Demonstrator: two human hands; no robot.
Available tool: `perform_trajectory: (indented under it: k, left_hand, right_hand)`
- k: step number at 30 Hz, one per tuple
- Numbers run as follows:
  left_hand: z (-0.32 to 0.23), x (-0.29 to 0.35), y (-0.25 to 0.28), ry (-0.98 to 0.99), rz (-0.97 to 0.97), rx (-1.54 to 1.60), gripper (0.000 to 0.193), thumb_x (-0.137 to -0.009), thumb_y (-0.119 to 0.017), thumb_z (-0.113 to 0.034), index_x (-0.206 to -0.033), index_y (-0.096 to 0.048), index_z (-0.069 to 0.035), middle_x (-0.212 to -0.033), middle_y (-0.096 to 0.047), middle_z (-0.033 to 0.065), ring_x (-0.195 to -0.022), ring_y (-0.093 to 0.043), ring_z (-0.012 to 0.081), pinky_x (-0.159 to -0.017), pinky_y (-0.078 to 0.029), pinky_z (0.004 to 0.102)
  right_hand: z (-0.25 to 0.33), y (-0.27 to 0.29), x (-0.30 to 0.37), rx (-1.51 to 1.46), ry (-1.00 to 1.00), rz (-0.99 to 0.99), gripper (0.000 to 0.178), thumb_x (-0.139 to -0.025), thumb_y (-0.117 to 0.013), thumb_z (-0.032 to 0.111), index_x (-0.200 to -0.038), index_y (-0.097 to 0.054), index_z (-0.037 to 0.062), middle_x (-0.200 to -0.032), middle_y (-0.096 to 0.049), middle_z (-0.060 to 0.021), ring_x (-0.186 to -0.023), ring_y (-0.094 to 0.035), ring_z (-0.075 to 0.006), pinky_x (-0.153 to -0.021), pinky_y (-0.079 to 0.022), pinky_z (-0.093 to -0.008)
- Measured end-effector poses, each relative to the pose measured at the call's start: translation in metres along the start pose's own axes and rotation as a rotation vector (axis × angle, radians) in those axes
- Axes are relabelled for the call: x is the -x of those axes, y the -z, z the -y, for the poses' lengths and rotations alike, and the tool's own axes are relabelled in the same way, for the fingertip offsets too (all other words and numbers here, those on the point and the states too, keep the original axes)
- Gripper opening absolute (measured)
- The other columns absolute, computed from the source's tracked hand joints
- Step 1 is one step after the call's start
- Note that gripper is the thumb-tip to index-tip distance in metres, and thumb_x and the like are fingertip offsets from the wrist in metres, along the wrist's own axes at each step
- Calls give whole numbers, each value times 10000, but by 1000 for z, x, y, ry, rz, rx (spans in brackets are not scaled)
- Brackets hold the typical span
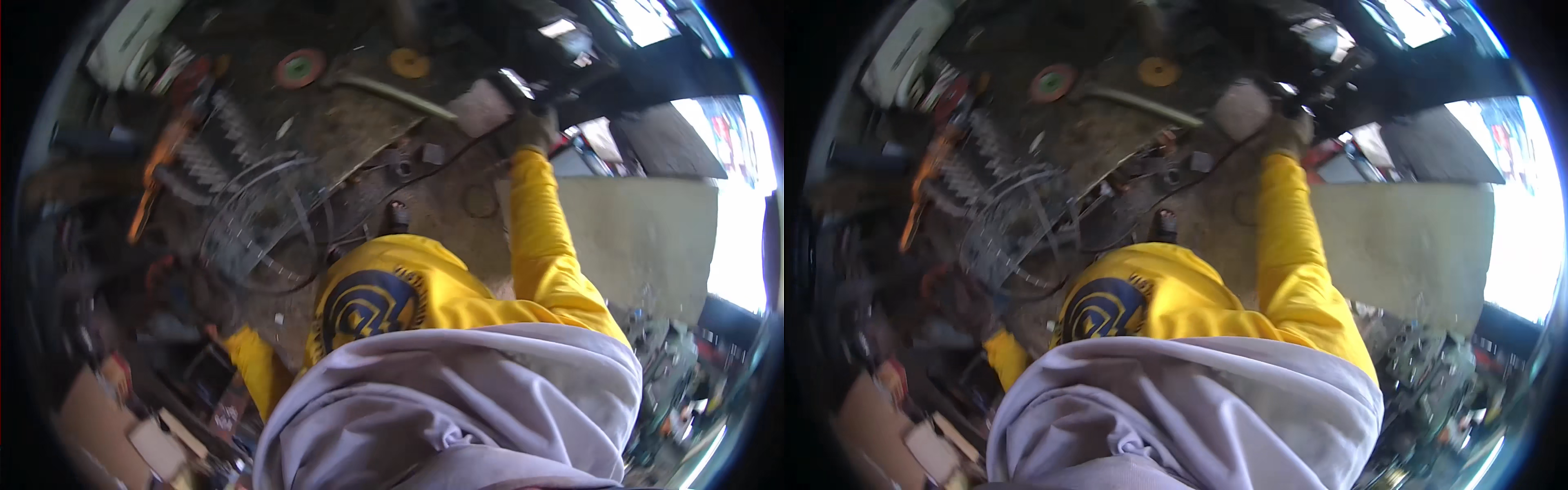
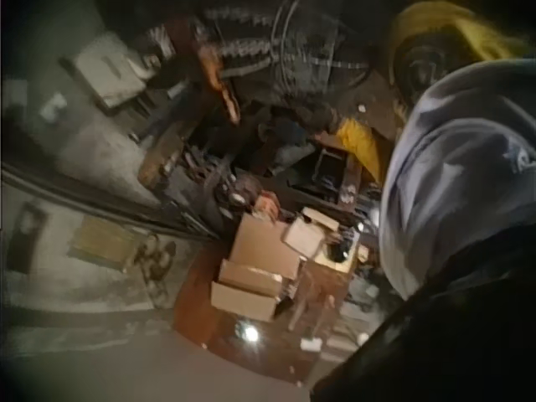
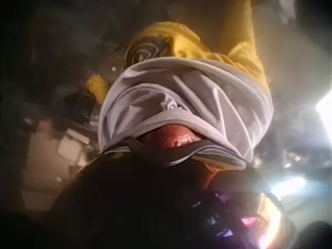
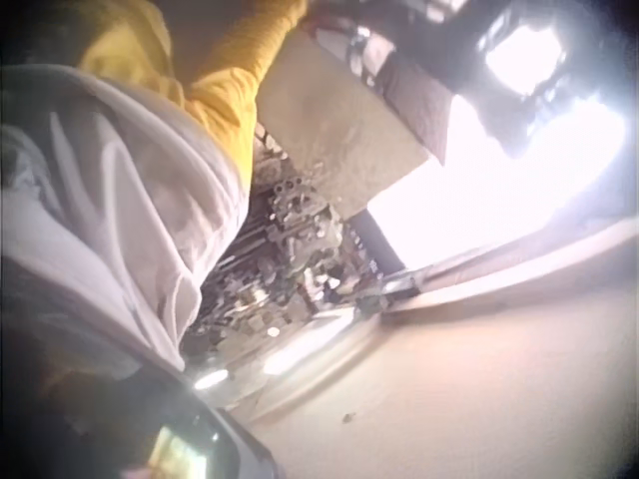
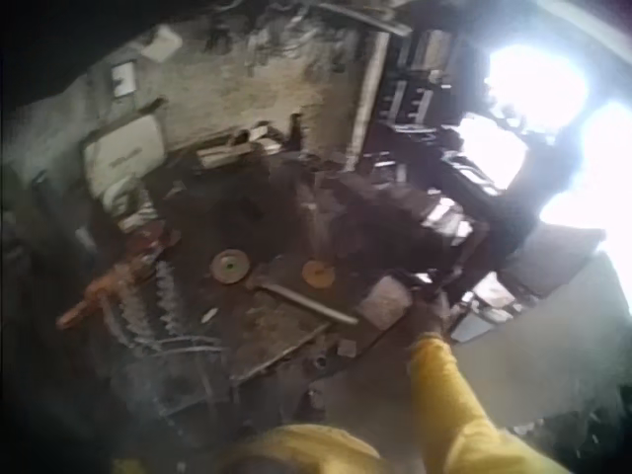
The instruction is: The person holds a circular metal frame and uses a welding tool to fuse small metal wires onto it at several points on a workbench.
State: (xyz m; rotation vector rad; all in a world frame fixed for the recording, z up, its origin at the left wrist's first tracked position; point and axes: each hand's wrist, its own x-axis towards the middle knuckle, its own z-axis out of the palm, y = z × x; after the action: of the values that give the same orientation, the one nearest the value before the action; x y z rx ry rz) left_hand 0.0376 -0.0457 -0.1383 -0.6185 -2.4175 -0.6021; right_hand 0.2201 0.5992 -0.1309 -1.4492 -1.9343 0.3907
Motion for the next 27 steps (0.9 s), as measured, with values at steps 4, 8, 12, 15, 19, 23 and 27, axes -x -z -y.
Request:
perform_trajectory:
  k: [4, 8, 12, 15, 19, 23, 27]
  left_hand:
    - [7, 5, -8, 105, -2, 222, 297, -917, -682, -85, -1208, -715, -36, -1017, -733, 143, -855, -692, 247, -765, -526, 331]
    - [-12, -2, 1, 91, -113, 95, 339, -864, -729, -54, -1202, -724, -72, -924, -727, 166, -752, -697, 277, -678, -526, 332]
    - [-10, 7, 1, 200, -11, 142, 333, -901, -726, -68, -1233, -706, -55, -1026, -751, 147, -911, -729, 260, -807, -546, 317]
    - [-12, 7, 0, 214, 9, 156, 313, -905, -723, -78, -1218, -714, -67, -1061, -746, 156, -943, -730, 271, -815, -554, 326]
    - [-15, 2, 0, 253, 27, 215, 312, -897, -722, -68, -1208, -718, -89, -1080, -743, 156, -960, -730, 278, -812, -564, 346]
    - [-13, -1, -2, 201, 21, 100, 318, -887, -727, -73, -1204, -717, -99, -1075, -743, 154, -956, -730, 287, -798, -567, 352]
    - [-5, 4, -3, 105, -19, 47, 359, -875, -738, -71, -1229, -701, -112, -1049, -747, 144, -912, -734, 293, -756, -570, 362]
  right_hand:
    - [-39, 0, -30, 122, -55, 168, 395, -935, -596, 382, -944, -739, 14, -978, -718, -252, -959, -692, -403, -820, -513, -506]
    - [-13, 48, -50, 42, 109, -82, 427, -913, -654, 401, -1035, -749, 3, -971, -745, -205, -901, -712, -316, -804, -535, -442]
    - [51, 122, -63, -652, 382, 83, 212, -912, -620, 108, -974, -720, -68, -977, -725, -175, -848, -693, -227, -758, -577, -376]
    - [83, 136, -64, -884, 445, 304, 226, -921, -595, 114, -969, -686, -88, -940, -702, -161, -815, -672, -198, -688, -560, -337]
    - [142, 129, -7, -861, 398, 562, 309, -989, -577, 255, -1075, -642, -34, -842, -669, -105, -615, -606, -140, -524, -489, -270]
    - [168, 105, 54, -899, 248, 862, 400, -1023, -582, 317, -1282, -511, 20, -803, -657, -83, -557, -591, -119, -450, -459, -229]
    - [176, 93, 67, -877, 304, 1107, 399, -1008, -621, 286, -1273, -510, 9, -831, -636, -69, -566, -595, -110, -458, -489, -235]
